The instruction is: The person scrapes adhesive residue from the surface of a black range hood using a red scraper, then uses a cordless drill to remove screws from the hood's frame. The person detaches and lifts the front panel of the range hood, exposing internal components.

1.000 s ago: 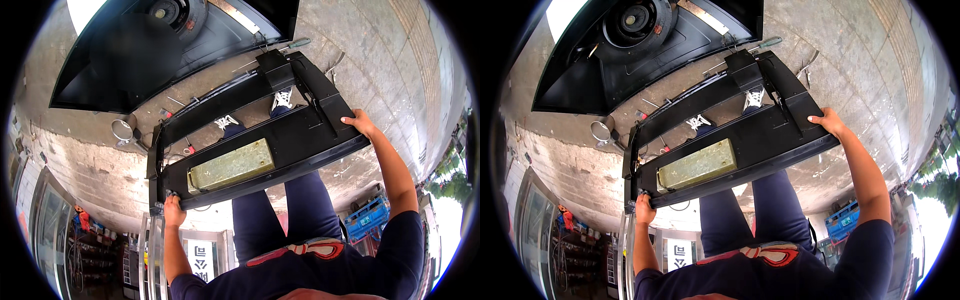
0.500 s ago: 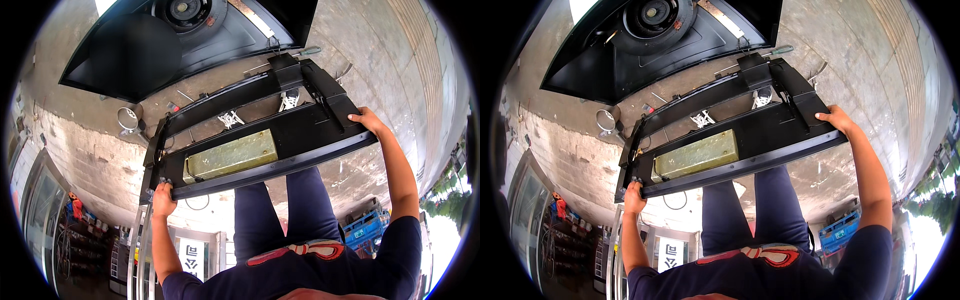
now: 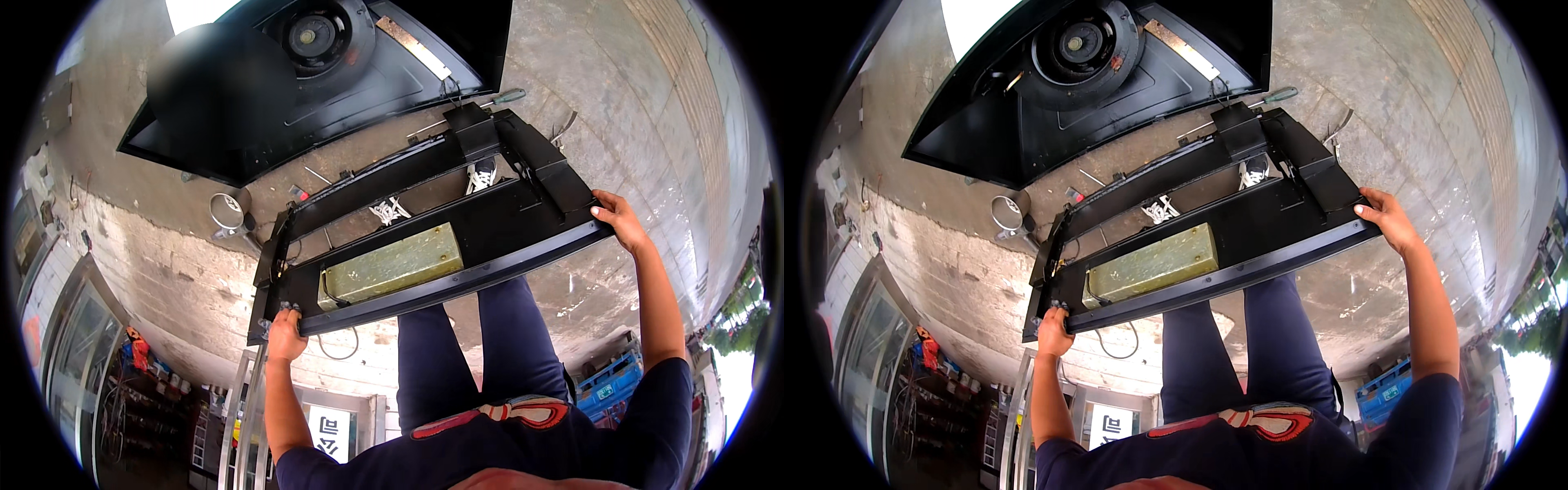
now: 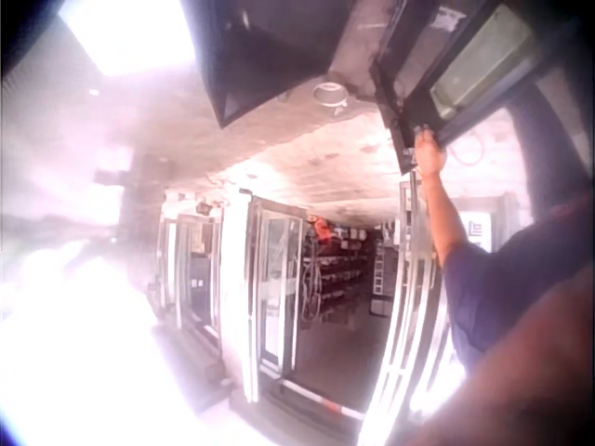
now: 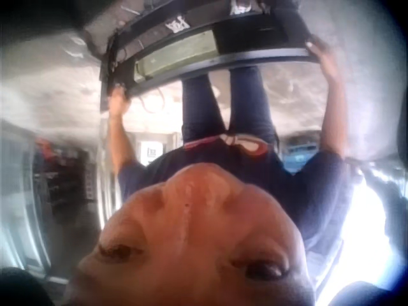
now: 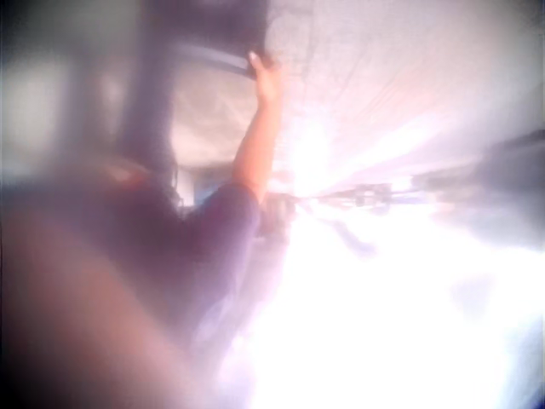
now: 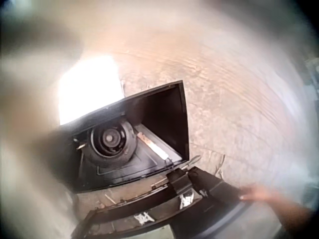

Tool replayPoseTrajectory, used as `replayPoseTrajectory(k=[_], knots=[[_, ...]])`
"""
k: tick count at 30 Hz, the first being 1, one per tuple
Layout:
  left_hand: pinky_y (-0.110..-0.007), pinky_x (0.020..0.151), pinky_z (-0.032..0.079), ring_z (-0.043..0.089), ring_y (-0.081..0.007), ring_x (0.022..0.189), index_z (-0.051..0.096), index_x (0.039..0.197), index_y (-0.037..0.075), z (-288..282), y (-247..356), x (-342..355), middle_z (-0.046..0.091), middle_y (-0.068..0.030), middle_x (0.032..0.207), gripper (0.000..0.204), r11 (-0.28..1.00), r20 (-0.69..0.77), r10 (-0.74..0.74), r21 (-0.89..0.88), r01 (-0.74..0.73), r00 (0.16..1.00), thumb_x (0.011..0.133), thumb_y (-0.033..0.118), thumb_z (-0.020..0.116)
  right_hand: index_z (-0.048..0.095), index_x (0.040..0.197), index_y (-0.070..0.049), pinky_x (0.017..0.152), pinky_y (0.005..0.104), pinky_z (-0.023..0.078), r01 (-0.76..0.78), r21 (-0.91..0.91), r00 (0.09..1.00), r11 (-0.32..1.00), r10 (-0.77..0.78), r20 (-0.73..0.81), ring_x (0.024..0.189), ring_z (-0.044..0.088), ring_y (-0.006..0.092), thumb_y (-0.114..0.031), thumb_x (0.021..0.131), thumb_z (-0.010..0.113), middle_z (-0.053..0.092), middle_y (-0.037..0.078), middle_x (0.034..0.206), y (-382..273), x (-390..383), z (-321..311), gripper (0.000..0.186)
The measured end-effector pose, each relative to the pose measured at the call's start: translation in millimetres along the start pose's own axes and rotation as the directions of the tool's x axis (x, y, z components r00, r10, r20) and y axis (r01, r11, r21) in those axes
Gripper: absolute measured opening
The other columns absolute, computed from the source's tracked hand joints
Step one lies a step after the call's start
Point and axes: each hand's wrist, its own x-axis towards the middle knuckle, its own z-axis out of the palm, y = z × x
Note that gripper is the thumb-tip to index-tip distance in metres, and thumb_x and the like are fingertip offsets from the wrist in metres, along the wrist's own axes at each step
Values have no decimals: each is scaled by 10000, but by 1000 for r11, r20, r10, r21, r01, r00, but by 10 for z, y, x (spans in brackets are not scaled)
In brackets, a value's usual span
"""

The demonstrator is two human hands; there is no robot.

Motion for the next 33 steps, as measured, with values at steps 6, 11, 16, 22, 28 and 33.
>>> replayPoseTrajectory(k=[6,11,16,22,28,33], knots=[[-436,805,491,567,-372,920,564,898,54,4,21,42,587,-153,910,330,999,47,-21,45,19,999,588,-26,644,378,1353,121,1102,350,280,88,219,979,972,-44,-198,1334,390,292,-127,826,686,441,241,1387,143,-175,122,659],[-435,830,482,551,-377,953,545,907,44,10,57,80,576,-164,926,337,995,101,-41,97,31,994,592,-44,624,448,1312,103,1048,313,349,167,373,928,913,-18,-372,1219,506,241,-59,847,649,526,217,1312,234,-93,342,532],[-438,841,475,540,-376,969,540,912,48,18,84,76,571,-161,947,334,987,121,-91,146,73,988,601,-43,621,511,1256,96,1000,293,390,120,387,893,914,70,-444,1148,553,217,-52,839,660,579,199,1247,189,-62,405,467],[-440,815,483,551,-371,941,549,886,53,13,37,72,573,-153,921,308,994,96,-48,100,38,994,602,-46,612,527,1222,101,975,281,405,147,328,854,933,47,-518,1090,581,201,-48,852,644,620,178,1180,270,9,410,416],[-432,757,492,566,-348,874,563,847,56,35,-61,123,568,-133,870,329,999,73,12,37,-14,997,539,1,669,533,1223,93,987,275,391,139,254,823,957,31,-567,1096,573,192,-68,863,642,630,157,1172,419,46,399,410],[-418,752,492,566,-340,867,570,832,61,10,-114,135,566,-130,862,329,999,43,53,-11,-53,998,525,14,682,558,1206,78,980,277,390,94,248,824,964,65,-563,1091,573,188,-99,866,648,636,142,1161,387,14,414,394]])
